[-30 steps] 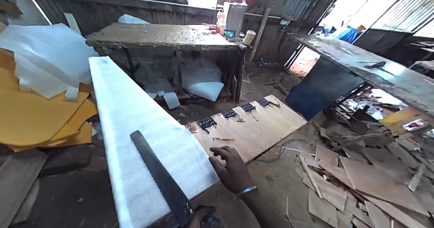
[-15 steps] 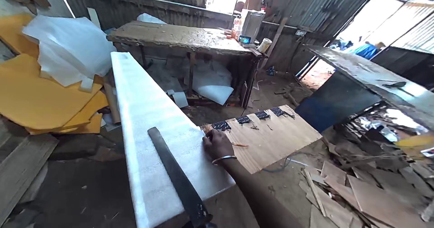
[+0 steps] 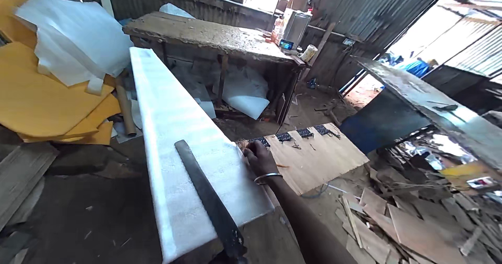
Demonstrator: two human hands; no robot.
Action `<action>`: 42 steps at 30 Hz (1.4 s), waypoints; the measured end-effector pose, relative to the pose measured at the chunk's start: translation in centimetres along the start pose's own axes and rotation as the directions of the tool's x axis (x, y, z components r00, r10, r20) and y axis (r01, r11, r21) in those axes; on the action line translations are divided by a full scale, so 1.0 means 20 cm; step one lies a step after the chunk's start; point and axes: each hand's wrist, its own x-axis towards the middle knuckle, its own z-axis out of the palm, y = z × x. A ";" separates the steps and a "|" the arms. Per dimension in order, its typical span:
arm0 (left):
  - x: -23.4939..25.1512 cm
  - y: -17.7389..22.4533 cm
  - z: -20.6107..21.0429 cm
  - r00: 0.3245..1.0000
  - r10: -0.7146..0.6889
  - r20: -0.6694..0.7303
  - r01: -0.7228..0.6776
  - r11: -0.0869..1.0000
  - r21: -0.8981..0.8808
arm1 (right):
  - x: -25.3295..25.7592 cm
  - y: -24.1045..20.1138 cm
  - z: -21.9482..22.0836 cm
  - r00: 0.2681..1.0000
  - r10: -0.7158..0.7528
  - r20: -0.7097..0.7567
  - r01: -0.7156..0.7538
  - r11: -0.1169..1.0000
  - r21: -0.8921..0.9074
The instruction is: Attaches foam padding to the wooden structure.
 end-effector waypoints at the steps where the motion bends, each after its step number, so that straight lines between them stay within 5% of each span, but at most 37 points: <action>1: -0.01 0.01 0.00 1.000 -0.002 0.009 0.002 1.000 0.005 | 0.00 0.00 -0.01 1.000 0.019 0.010 -0.019 0.999 0.026; 5: -0.02 0.03 0.00 0.999 0.010 0.032 -0.011 1.000 0.023 | 0.02 -0.02 -0.03 0.992 0.050 0.115 -0.061 0.994 0.091; 13: -0.02 0.05 0.01 0.998 0.008 0.060 -0.010 0.999 0.044 | 0.12 -0.07 0.03 0.988 0.138 0.065 -0.129 0.983 -0.134; 19: 0.01 -0.03 0.03 0.999 0.040 0.012 -0.041 0.998 0.049 | 0.16 0.07 0.01 0.982 0.114 0.148 -0.142 0.969 0.201; 28: 0.02 -0.01 0.07 0.996 0.075 0.044 -0.077 0.996 0.036 | -0.06 0.04 -0.08 0.983 -0.085 0.161 0.003 0.891 0.454; 42: 0.08 -0.04 0.12 0.998 0.059 0.017 -0.059 0.998 -0.008 | -0.53 0.20 -0.12 0.995 -0.100 0.019 0.064 0.757 0.650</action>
